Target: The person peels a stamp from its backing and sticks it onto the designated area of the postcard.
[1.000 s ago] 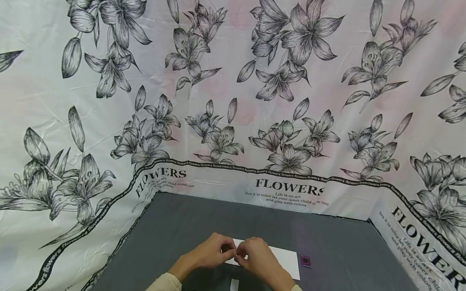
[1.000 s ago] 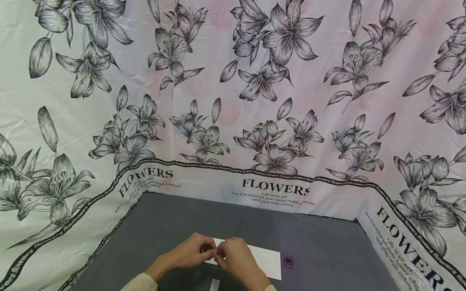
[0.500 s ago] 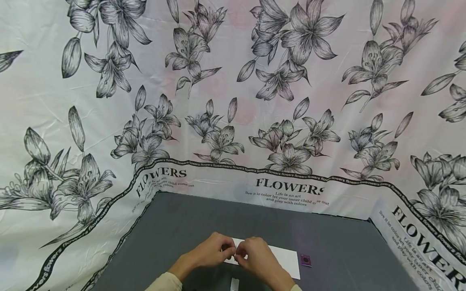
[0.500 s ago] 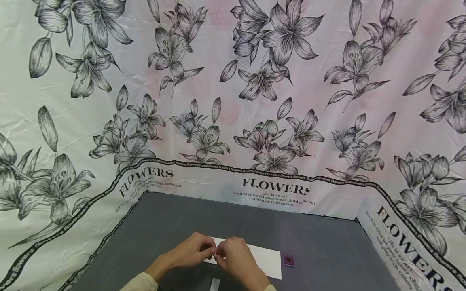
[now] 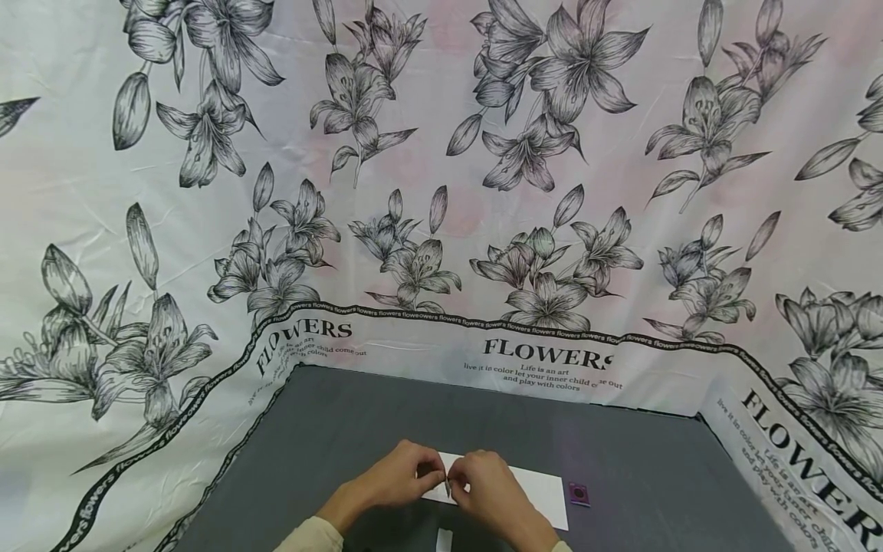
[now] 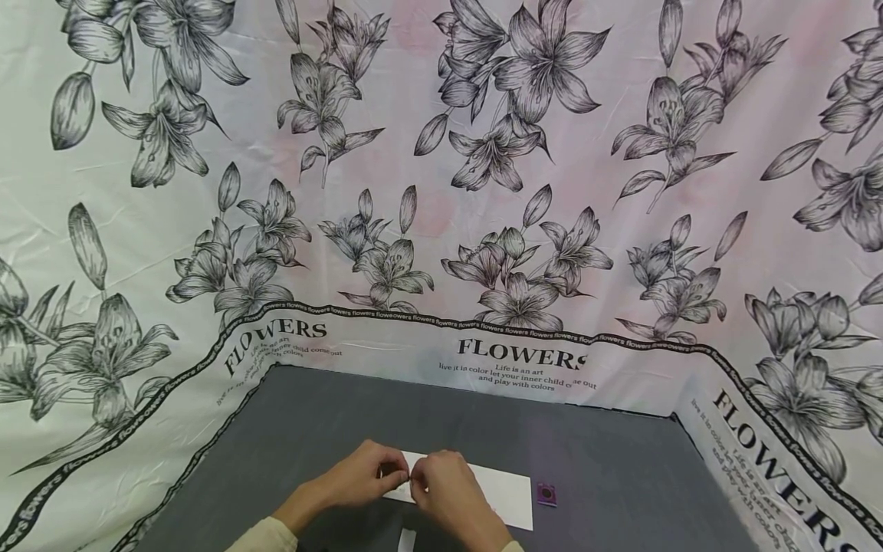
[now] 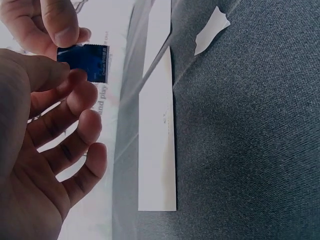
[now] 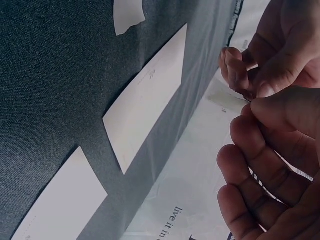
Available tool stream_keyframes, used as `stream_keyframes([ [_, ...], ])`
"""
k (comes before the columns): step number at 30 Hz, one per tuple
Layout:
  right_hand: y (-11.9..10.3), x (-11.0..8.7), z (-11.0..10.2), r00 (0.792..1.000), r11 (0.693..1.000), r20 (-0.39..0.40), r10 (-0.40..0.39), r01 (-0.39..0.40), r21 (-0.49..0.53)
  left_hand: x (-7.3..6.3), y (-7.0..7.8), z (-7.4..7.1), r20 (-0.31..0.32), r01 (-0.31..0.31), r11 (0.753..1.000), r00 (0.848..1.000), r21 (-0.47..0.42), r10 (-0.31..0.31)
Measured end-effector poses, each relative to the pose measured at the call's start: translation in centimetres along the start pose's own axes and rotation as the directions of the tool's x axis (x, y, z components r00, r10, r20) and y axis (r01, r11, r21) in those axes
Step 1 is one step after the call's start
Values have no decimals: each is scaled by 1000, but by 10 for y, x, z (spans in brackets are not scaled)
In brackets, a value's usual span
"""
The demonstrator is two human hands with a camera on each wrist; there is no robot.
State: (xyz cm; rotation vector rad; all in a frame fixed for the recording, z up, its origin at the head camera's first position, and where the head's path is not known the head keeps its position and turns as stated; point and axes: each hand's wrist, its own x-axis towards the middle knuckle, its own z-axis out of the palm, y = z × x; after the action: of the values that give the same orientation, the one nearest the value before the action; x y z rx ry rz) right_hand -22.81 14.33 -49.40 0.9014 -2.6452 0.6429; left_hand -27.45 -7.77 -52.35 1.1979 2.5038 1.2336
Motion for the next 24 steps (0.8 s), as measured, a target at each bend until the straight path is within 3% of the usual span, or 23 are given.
stream_keyframes([
  [9,-1,-1,-3,1000,1000,18,22,-22,4,-2,-2,-2,-52,40,999,998,25,-39],
  [24,3,-3,-3,998,998,0,56,-56,4,-2,0,-2,-110,-18,998,994,58,24],
])
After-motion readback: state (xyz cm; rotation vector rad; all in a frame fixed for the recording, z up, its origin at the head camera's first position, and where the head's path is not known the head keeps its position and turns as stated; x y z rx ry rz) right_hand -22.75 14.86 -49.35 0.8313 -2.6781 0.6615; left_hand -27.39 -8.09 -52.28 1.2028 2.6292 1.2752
